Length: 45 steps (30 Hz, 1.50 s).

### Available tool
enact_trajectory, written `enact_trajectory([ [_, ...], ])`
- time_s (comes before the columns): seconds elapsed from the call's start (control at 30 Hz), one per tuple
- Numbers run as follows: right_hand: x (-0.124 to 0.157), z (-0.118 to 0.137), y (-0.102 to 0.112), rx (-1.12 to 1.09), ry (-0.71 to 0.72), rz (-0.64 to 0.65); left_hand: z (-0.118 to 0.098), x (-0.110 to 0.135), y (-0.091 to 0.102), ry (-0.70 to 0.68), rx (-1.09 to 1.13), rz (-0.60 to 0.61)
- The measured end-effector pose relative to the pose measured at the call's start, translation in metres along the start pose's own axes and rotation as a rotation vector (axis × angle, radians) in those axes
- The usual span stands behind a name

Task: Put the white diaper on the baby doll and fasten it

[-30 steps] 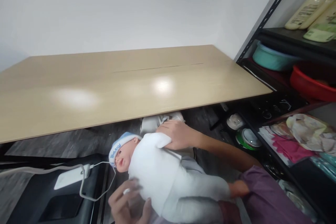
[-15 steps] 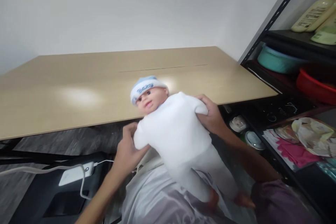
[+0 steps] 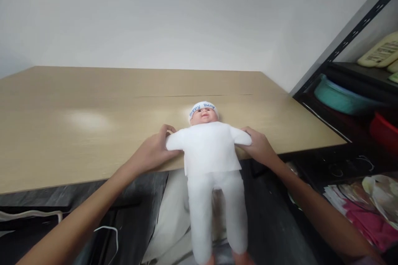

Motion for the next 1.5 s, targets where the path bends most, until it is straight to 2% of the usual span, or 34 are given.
enact_trajectory([
  [0.17, -0.007, -0.007, -0.014, 0.01, 0.022, 0.005, 0.025, 0.006, 0.006, 0.034, -0.046, -0.011],
  [0.37, -0.003, -0.024, -0.009, 0.08, -0.005, -0.056, 0.056, 0.019, 0.012, 0.0, -0.115, -0.05],
  [0.5, -0.009, -0.04, -0.007, 0.109, -0.045, -0.058, 0.063, 0.013, 0.015, -0.083, -0.127, -0.065],
  [0.6, -0.025, -0.043, -0.008, 0.139, -0.056, -0.038, 0.065, 0.001, 0.019, -0.107, -0.143, -0.066],
  [0.87, -0.111, -0.041, -0.011, 0.22, 0.094, 0.005, 0.092, -0.061, 0.047, -0.064, -0.236, -0.081],
  [1.1, -0.196, -0.05, -0.016, 0.249, 0.108, -0.003, 0.127, -0.125, 0.079, -0.007, -0.244, -0.112],
  [1.23, -0.243, -0.044, -0.018, 0.269, 0.175, -0.05, 0.142, -0.155, 0.103, 0.039, -0.333, -0.247],
  [1.3, -0.264, -0.038, -0.018, 0.309, 0.219, -0.093, 0.147, -0.166, 0.116, 0.053, -0.378, -0.36],
  [1.4, -0.294, -0.034, -0.019, 0.404, 0.211, -0.146, 0.154, -0.179, 0.134, 0.056, -0.368, -0.526],
  [1.5, -0.32, -0.031, -0.02, 0.467, 0.187, -0.177, 0.158, -0.197, 0.143, -0.002, -0.346, -0.568],
])
Point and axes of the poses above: each hand's wrist, its own x-axis away from the middle knuckle, its own y-axis out of the back of the hand, z = x × y, the point moved 9 cm from there along -x, towards the middle knuckle, and after that the axes turned 14 degrees about z, right-handed, at the moved point
